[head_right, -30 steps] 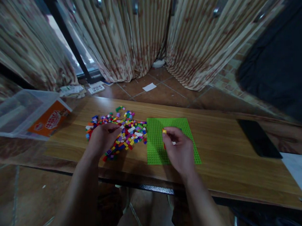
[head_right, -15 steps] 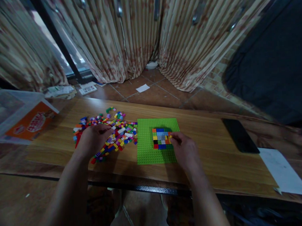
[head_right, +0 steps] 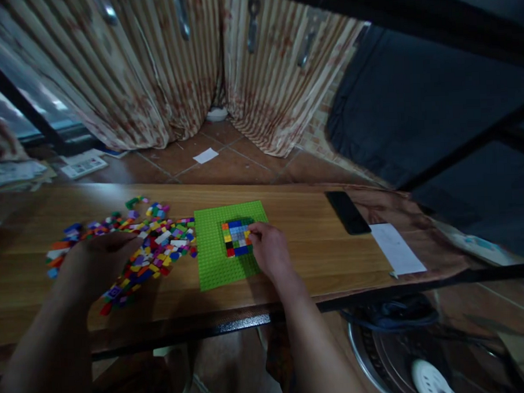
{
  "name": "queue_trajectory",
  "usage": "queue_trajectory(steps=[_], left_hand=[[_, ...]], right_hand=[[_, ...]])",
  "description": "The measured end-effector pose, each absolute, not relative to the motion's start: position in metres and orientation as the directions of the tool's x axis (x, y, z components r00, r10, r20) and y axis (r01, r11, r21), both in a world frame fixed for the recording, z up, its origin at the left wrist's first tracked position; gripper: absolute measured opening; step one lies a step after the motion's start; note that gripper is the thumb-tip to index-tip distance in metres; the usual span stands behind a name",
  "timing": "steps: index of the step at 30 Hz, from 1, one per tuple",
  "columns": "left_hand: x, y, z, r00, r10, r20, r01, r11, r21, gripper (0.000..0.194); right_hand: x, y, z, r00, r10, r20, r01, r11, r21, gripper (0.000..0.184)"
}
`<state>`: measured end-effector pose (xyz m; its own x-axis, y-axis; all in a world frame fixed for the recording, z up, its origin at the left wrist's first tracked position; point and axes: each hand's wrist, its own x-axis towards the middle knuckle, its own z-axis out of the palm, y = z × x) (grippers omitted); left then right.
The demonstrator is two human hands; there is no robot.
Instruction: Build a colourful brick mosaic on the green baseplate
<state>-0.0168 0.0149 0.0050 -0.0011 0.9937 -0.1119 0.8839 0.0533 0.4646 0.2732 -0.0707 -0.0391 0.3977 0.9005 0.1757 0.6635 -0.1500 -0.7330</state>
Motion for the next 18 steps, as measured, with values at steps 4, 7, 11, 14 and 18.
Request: queue_trajectory(steps=[4, 7, 11, 14, 18], left_hand=[[-0.0161, 0.0136, 0.0057, -0.013, 0.994, -0.108, 0.878, 0.063, 0.474, 0.024], [-0.0169, 0.0135, 0.004, -0.005, 0.995, -0.1, 0.867, 0.054, 0.496, 0.026], [-0.0168, 0.0135, 0.0037, 0.003, 0.996, -0.088, 0.868, 0.042, 0.494, 0.027], [-0.0155, 0.0124, 0.0065, 0.002, 0.996, -0.093, 0.875, 0.044, 0.482, 0.025], [-0.0151, 0.0116, 0.0098, -0.002, 0.994, -0.112, 0.873, 0.056, 0.484, 0.026]], right_hand=[[0.2736, -0.0709, -0.0377, 0.432, 0.887, 0.164, 0.644, -0.176, -0.744, 0.013], [0.2742, -0.0713, -0.0371, 0.435, 0.885, 0.166, 0.654, -0.184, -0.733, 0.012], [0.273, -0.0724, -0.0352, 0.42, 0.889, 0.181, 0.685, -0.179, -0.706, 0.014], [0.2724, -0.0725, -0.0339, 0.419, 0.893, 0.164, 0.696, -0.199, -0.69, 0.016], [0.2733, -0.0716, -0.0335, 0.413, 0.901, 0.131, 0.683, -0.211, -0.699, 0.016]])
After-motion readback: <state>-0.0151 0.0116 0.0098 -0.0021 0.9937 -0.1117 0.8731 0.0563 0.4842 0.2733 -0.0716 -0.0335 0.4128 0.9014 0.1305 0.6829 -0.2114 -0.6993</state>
